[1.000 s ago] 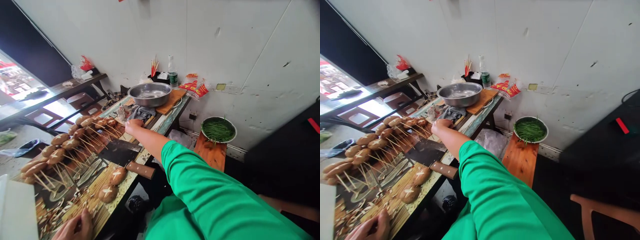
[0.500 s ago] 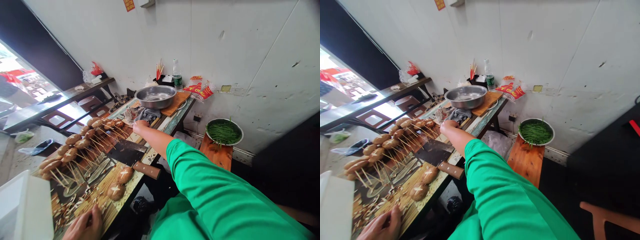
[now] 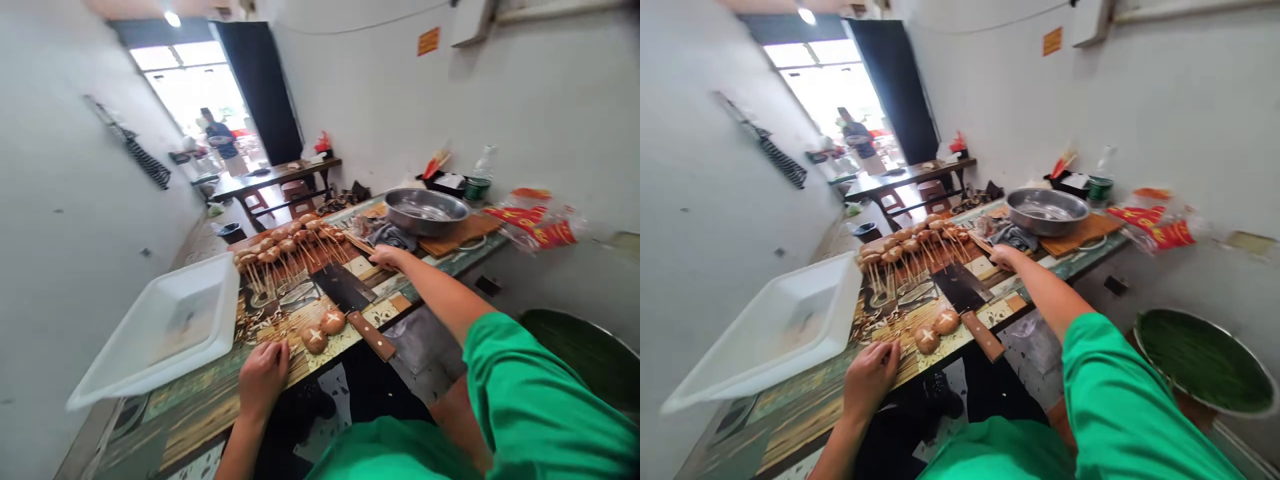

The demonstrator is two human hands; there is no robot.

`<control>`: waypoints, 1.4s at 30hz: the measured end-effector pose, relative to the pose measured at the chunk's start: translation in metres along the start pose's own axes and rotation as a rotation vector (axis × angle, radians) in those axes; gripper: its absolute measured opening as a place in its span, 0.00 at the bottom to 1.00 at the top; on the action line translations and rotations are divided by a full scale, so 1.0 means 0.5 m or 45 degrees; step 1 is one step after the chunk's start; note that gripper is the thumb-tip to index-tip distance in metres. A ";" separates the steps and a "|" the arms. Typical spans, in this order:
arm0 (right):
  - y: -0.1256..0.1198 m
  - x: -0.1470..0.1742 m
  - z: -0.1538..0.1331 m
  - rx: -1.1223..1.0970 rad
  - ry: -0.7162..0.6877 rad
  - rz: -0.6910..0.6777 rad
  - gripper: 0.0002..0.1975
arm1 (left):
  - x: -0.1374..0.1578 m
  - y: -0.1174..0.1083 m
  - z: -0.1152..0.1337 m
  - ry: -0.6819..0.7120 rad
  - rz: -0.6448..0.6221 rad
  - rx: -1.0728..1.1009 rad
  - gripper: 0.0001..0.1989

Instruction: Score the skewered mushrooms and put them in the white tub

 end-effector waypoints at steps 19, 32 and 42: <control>-0.060 0.113 0.120 -0.761 -0.259 0.234 0.20 | 0.004 0.020 -0.005 -0.125 -0.045 0.086 0.20; 0.093 -0.033 0.156 -0.960 -0.376 0.364 0.15 | 0.003 0.020 -0.003 -0.095 -0.003 0.034 0.19; 0.104 -0.058 0.175 -0.992 -0.373 0.259 0.14 | 0.004 0.013 0.002 -0.070 0.047 -0.006 0.21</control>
Point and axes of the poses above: each hand's wrist, its own x-axis away from the middle knuckle, its own y-axis out of the palm, z = x × y, the point moved 4 cm from there along -x, towards the middle knuckle, and after that the axes turned 15 degrees about -z, right-handed, at the moved point
